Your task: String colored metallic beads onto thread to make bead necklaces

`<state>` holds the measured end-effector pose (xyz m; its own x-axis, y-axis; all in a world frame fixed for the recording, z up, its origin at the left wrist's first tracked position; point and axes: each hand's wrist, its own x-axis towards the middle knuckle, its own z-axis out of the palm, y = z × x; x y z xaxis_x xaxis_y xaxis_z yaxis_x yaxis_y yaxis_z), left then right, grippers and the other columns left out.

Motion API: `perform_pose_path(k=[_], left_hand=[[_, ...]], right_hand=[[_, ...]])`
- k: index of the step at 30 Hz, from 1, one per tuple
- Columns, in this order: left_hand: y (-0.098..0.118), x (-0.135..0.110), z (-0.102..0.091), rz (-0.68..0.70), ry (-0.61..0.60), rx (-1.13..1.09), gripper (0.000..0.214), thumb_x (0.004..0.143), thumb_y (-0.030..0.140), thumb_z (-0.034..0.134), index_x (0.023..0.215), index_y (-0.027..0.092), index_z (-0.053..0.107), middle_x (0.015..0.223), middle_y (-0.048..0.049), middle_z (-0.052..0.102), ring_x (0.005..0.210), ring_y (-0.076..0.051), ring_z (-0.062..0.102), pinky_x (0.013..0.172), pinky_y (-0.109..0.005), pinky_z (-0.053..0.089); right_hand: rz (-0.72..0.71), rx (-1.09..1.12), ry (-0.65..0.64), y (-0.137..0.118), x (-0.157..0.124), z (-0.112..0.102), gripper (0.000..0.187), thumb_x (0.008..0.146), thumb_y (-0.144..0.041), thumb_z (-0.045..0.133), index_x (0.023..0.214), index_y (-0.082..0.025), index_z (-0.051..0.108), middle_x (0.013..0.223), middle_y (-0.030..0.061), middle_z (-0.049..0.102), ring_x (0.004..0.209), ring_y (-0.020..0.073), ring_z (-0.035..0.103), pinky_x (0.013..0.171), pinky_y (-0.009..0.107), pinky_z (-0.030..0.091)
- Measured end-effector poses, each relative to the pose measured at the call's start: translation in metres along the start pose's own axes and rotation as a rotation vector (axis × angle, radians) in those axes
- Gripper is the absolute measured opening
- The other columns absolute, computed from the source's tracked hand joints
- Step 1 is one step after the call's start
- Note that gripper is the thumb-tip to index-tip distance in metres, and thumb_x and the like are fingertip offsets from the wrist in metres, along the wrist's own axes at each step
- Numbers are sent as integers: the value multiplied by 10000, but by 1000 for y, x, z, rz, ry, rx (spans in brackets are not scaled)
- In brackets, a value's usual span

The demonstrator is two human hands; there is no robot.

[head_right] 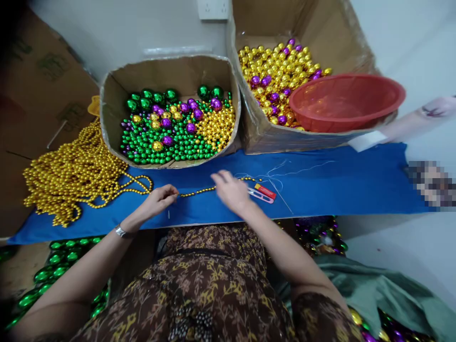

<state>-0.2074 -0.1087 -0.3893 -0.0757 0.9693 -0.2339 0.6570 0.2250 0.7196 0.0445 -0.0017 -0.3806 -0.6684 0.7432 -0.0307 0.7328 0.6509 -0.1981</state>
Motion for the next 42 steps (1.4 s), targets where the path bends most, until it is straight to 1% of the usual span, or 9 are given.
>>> perform_pose_path(k=[4,7,11,17,21,23,29,33,42], left_hand=[[4,-2,1,65,-44,-125,208,818,362,485,805,166,555,718,-8,604,654,-140,538,610,-244,426],[-1,-9,-8,83,-42,-41,271,840,423,507,761,168,554,662,16,563,620,-124,496,576,-225,395],[-26,-18,-27,77,-12,125,368,841,518,506,716,176,563,605,30,535,566,-114,469,546,-218,367],[-57,-17,-45,-26,162,356,355,828,533,462,796,202,582,610,23,581,499,-116,490,518,-220,340],[-56,-11,-45,-104,256,445,298,830,480,480,837,202,589,674,7,625,551,-130,528,547,-225,339],[-53,-9,-44,-115,290,428,294,831,475,475,838,204,587,671,15,620,552,-130,522,551,-227,339],[-48,-7,-40,-125,255,362,334,816,531,475,792,212,569,590,29,560,501,-122,471,515,-231,333],[-50,-7,-37,-124,245,348,348,808,539,473,789,209,582,608,18,582,499,-124,483,508,-236,337],[-34,-14,-35,-71,274,298,352,802,533,479,741,205,590,602,22,590,502,-120,484,507,-221,345]], right_hand=[[-357,281,-154,-76,23,30,441,962,-342,454,1382,-209,436,1328,82,564,1111,175,578,814,259,473],[-365,191,-230,-74,35,36,290,1004,-363,373,1149,-252,599,1103,25,662,962,141,630,769,240,457],[-186,25,-216,8,26,14,247,978,-361,420,1146,-305,593,1154,48,617,875,174,638,714,282,443],[279,-229,-117,155,-2,-30,323,978,-267,347,1171,-253,605,1238,123,567,1008,250,597,777,349,450],[553,-331,-7,197,-19,-41,412,951,-180,332,1295,-230,554,1395,185,462,1119,324,547,860,474,440],[560,-313,55,195,-29,-38,444,948,-185,344,1361,-232,498,1380,191,478,1085,315,572,843,465,456],[189,-146,-19,143,-63,-6,300,977,-402,423,1121,-279,655,1072,44,675,973,173,617,790,249,473],[62,-176,-1,122,-77,15,328,958,-451,472,1140,-245,650,1093,82,660,997,200,579,794,271,458],[75,-95,-6,96,-60,28,324,995,-168,309,1181,-169,575,1116,117,644,1010,192,604,835,284,463]])
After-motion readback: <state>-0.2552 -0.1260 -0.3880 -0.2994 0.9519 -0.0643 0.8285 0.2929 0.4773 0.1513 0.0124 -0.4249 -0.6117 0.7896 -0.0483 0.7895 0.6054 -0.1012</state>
